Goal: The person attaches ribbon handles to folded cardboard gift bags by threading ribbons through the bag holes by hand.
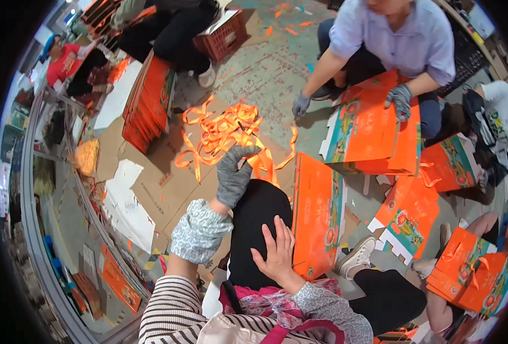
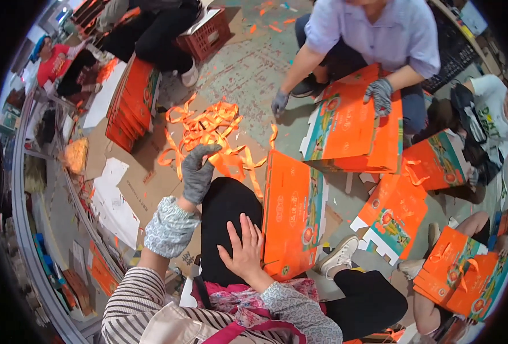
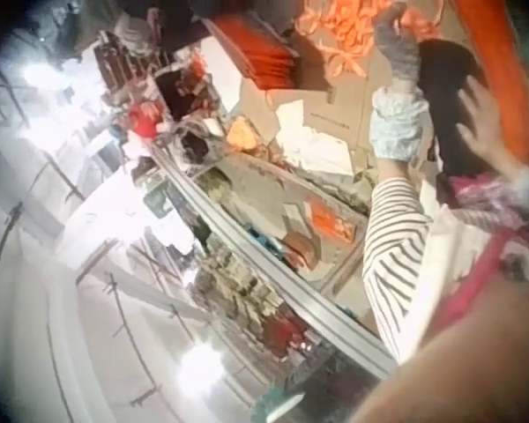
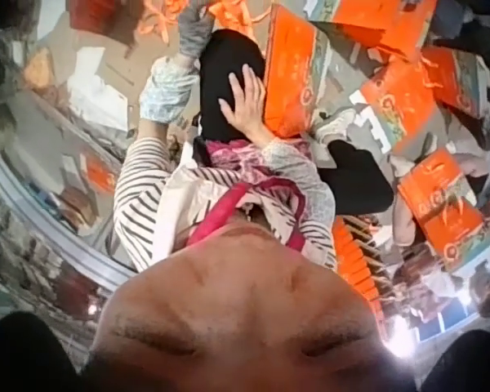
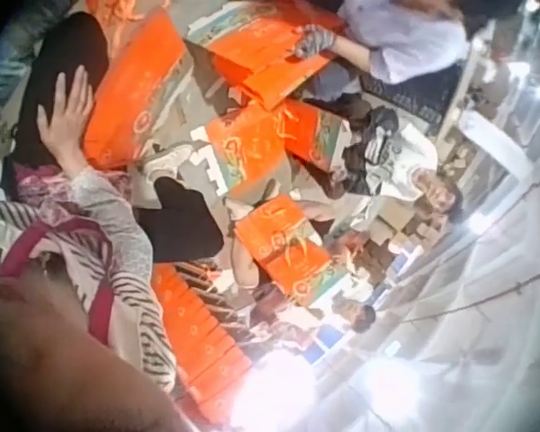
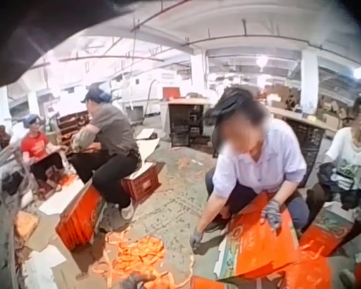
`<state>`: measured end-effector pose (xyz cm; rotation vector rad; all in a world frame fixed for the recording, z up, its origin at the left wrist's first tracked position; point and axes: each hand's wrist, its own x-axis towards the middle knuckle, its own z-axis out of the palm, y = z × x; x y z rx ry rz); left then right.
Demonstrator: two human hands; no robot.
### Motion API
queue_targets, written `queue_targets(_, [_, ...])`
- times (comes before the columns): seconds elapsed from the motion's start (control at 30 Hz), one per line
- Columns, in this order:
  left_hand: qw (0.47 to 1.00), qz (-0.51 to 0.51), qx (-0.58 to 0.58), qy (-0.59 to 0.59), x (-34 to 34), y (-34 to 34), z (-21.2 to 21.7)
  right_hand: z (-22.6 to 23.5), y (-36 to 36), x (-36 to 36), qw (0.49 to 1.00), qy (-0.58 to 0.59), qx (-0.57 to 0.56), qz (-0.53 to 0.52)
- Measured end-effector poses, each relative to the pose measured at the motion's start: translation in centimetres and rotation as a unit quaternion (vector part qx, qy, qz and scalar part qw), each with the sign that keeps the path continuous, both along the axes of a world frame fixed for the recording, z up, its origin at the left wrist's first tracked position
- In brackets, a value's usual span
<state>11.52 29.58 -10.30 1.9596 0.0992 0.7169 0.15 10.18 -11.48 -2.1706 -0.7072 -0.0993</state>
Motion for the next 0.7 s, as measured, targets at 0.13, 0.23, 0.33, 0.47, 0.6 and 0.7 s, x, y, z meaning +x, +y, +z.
queue_targets(0.13, [0.985, -0.159, -0.069, 0.025, -2.7, -6.0, 7.2, 1.0, -3.6, 0.5, 0.987, 0.075, 0.117, -0.083])
queue_targets(0.23, [0.955, -0.294, -0.026, 0.014, -5.1, -10.2, 9.3, 3.8, -7.4, 1.9, 0.928, 0.114, 0.3, -0.188])
queue_targets(0.33, [0.907, -0.412, -0.026, 0.082, -7.0, -14.6, 9.3, 8.4, -12.7, 3.2, 0.891, 0.212, 0.391, -0.095])
queue_targets(0.47, [0.845, -0.488, -0.101, 0.194, -9.0, -21.0, 9.6, 11.6, -18.8, 2.2, 0.778, 0.411, 0.474, 0.035])
queue_targets(0.6, [0.826, -0.484, -0.171, 0.235, -10.7, -26.4, 8.3, 11.8, -22.7, 0.4, 0.754, 0.394, 0.526, -0.012])
queue_targets(0.7, [0.776, -0.538, -0.209, 0.255, -11.9, -28.3, 7.2, 12.6, -25.2, -0.1, 0.685, 0.386, 0.609, -0.1])
